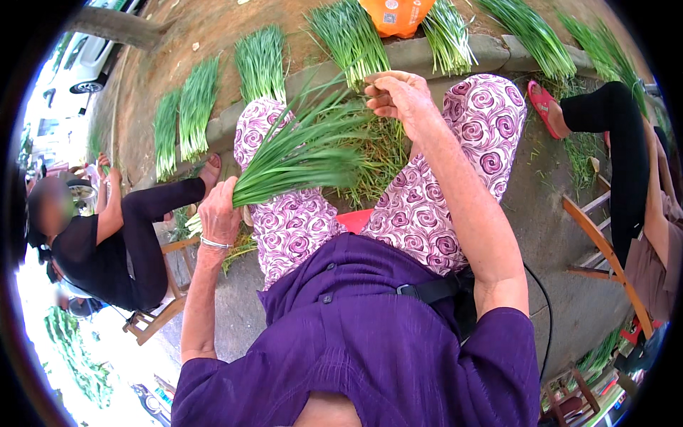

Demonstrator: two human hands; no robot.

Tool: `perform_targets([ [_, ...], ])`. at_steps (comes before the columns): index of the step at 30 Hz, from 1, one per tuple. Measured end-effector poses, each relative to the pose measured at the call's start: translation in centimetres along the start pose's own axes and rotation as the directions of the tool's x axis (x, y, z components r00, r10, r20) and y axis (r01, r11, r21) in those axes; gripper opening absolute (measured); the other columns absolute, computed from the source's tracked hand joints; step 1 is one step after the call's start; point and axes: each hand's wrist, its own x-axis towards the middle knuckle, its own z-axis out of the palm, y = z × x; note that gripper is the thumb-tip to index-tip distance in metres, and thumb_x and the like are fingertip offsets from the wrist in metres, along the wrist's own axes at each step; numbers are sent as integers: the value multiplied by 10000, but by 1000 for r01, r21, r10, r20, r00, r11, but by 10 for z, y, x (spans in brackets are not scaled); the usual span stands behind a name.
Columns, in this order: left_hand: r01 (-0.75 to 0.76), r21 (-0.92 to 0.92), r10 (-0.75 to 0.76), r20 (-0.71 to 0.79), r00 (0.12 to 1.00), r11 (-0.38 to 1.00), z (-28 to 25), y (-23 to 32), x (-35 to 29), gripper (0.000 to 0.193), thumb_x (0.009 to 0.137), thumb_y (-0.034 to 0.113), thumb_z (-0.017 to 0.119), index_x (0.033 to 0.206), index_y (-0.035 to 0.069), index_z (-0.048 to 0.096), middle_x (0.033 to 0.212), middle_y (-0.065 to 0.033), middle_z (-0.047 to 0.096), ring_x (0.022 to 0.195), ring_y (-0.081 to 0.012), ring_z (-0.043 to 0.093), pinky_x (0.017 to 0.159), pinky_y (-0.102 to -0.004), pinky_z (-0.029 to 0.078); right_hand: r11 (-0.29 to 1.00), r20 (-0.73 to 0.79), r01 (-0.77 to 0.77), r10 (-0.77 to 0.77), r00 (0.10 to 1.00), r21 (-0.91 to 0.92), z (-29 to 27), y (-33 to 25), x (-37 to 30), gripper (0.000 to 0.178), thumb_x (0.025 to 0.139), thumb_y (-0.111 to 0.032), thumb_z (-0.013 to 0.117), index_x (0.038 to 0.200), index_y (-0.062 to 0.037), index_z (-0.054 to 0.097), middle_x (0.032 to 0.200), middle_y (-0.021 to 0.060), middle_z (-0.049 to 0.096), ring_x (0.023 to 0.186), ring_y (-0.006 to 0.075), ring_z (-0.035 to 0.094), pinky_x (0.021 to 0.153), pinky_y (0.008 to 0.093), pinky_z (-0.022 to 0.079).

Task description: The person cleans and sorts bundles of green onions by hand while sitting on a stool.

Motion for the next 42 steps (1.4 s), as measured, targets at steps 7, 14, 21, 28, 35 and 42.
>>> perform_targets([
  [7, 38, -12, -38, -36, 999, 999, 10, -9, -13, 364, 695, -4, 590, 1055, 22, 537, 781, -128, 527, 730, -297, 574, 613, -385, 461, 999, -96, 32, -32, 995, 1, -4, -1, 1, 198, 860, -97, 527, 990, -23, 656, 822, 58, 676, 626, 119, 638, 554, 236, 522],
  [14, 59, -4, -59, -45, 997, 998, 9, -7, -15, 371, 686, -17, 601, 1050, 21, 538, 779, -127, 524, 738, -300, 576, 617, -386, 465, 1000, -99, 27, -26, 995, 10, -7, -1, 2, 200, 861, -94, 523, 989, -24, 660, 822, 58, 676, 629, 123, 641, 551, 240, 525],
  [21, 87, -38, -89, -56, 995, 996, 14, -11, -23, 407, 674, -34, 606, 1072, 17, 536, 831, -133, 561, 765, -318, 589, 635, -396, 474, 999, -113, 35, -33, 993, 18, -8, -1, 3, 193, 864, -89, 523, 982, -20, 659, 802, 59, 677, 626, 125, 641, 554, 241, 528],
  [28, 87, -68, -93, -90, 992, 994, 17, -11, -27, 441, 677, -37, 602, 1107, 13, 518, 852, -138, 572, 786, -331, 594, 643, -404, 477, 998, -143, 46, -39, 989, 46, -11, -1, 3, 179, 862, -76, 529, 973, -13, 656, 796, 67, 675, 606, 128, 640, 536, 241, 533],
  [35, 124, -89, -132, -91, 987, 988, 14, -9, -30, 425, 691, -40, 594, 1107, 0, 521, 855, -153, 571, 794, -337, 596, 648, -404, 475, 997, -153, 57, -49, 987, 51, -18, 2, 5, 169, 857, -76, 540, 968, -8, 649, 791, 72, 674, 599, 126, 642, 527, 234, 536],
  [42, 129, -81, -136, -85, 987, 988, 13, -11, -34, 422, 707, -28, 594, 1120, 0, 510, 853, -160, 563, 783, -344, 592, 642, -408, 469, 996, -158, 84, -78, 984, 30, -18, 2, 5, 171, 854, -81, 540, 963, -9, 651, 778, 71, 674, 588, 122, 641, 520, 228, 532],
])
